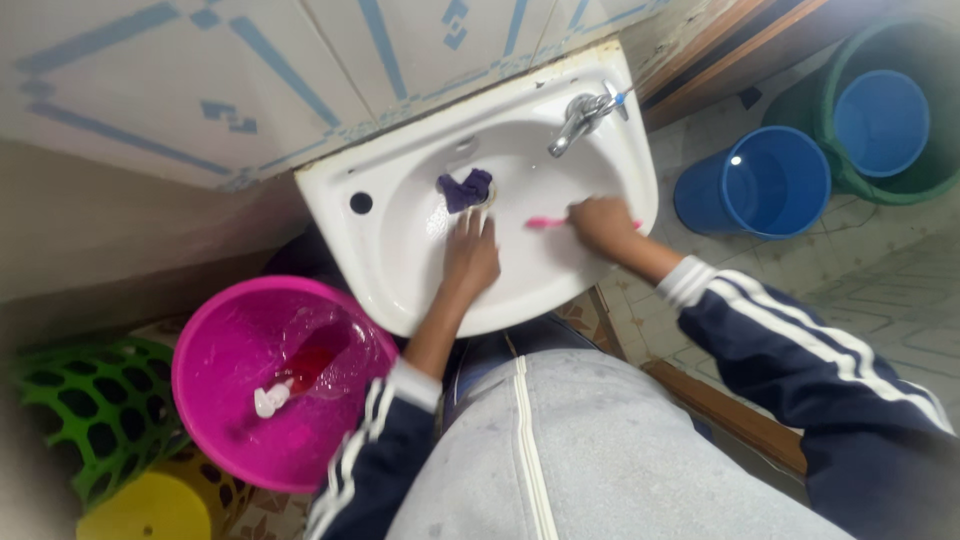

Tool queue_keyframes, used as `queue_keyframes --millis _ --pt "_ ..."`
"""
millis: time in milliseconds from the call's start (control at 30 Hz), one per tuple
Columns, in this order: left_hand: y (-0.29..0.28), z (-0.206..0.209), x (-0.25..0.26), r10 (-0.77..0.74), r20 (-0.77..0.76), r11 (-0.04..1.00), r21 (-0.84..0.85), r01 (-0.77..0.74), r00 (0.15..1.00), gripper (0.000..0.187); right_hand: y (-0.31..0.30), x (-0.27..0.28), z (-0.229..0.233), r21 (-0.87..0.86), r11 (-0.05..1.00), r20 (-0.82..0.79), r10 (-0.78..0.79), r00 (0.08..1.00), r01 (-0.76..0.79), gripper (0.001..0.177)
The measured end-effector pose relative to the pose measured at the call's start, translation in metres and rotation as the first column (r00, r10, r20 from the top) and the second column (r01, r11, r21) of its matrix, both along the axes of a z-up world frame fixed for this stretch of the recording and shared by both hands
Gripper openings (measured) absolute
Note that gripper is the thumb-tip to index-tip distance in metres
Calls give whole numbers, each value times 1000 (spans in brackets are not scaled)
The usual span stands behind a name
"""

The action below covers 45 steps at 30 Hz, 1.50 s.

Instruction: The person scrubs a white bathroom sink using a pink toothbrush and a purple cloth. They apply soap from a bottle in a pink basin to the toothbrush and scrub the sink basin, drain, and faucet. The person then turns on the tap to rinse the toothbrush and wash their hands under the running water.

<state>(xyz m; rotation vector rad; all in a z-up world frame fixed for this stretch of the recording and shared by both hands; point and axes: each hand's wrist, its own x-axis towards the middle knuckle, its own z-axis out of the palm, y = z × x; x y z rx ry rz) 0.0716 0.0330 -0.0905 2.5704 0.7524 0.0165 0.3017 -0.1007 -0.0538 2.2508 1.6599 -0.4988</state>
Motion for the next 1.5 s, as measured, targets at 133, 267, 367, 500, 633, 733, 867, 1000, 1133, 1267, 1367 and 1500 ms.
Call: queue_keyframes --millis 133,267,367,500,633,733,867,1000,1133,1267,1367,1500 --pt "42 -31 32 -69 -100 962 255 92 993 59 -6 19 54 250 967 -42 -42 998 51 37" --pt "51 -32 5 -55 -115 994 87 65 992 48 -7 8 44 192 973 -12 -131 991 131 33" --pt "25 -6 -37 -10 -83 997 82 16 996 18 -3 -19 -6 101 983 -57 -148 987 153 27" --pt "17 53 -66 -19 -292 999 -32 10 956 30 -7 -58 -33 65 998 -310 32 950 -12 29" --pt "16 69 -73 37 -297 992 -106 -72 954 33 6 -20 -26 4 999 -151 48 987 -48 30" --pt "15 60 -75 28 -250 972 -219 -85 968 21 17 3 -8 173 984 -140 -10 990 34 31" --pt "6 59 -72 163 -137 966 -182 -186 977 30 32 -22 -8 158 981 -256 -69 964 112 28" --pt "4 54 -55 245 -27 947 -208 -245 969 36 29 -34 -4 175 971 -317 -98 943 160 26" --pt "17 43 -44 372 303 881 -413 -231 877 16 22 -36 11 80 977 -244 -173 954 198 25" --pt "26 49 -25 361 139 844 -470 -259 922 19 17 -38 26 131 971 -269 -159 950 200 23" --pt "28 45 -17 313 234 909 -356 -218 921 12 12 -44 33 155 963 -288 -169 943 220 22" --pt "33 40 -10 291 195 920 -327 -217 937 16 8 -49 41 195 952 -311 -168 936 235 22"
